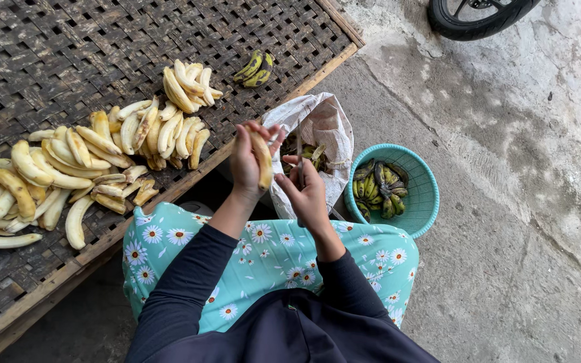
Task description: The person sits on a mat and peels bananas one at a time with a knife, cutting the peel and pulling it off by hand. Peeled bananas are placed on a woven bamboo mat, peels are dropped into a paper-lined bag, and unpeeled bananas are taken from a blue basket.
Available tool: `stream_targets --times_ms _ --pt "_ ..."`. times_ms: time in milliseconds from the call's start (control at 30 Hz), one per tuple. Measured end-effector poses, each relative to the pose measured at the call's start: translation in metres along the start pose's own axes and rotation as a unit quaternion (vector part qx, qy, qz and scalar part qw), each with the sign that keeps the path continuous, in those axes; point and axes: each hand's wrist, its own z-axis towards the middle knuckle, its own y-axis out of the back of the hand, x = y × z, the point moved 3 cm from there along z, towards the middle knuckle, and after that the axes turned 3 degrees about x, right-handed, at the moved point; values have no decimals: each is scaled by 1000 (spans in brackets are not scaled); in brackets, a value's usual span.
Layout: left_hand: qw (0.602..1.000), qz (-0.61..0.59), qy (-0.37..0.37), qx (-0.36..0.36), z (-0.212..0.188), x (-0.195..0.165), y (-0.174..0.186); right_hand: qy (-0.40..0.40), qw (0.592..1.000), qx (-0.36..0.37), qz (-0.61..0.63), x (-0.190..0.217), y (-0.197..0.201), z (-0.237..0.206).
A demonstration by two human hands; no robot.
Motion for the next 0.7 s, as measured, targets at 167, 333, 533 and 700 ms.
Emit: stream_targets --times_ms 167,333,533,700 --pt "986 162 -31 40 -16 25 -12 24 999 -21 -39 -4 9 1" --pt "951 290 -82 76 -22 32 -7 -34 999 -17 -30 -9 13 2" --pt "953 266 -85 118 -24 32 -9 -78 996 44 4 -22 19 8" --pt "928 333 -120 119 -30 29 -10 -57 996 66 26 -24 19 7"
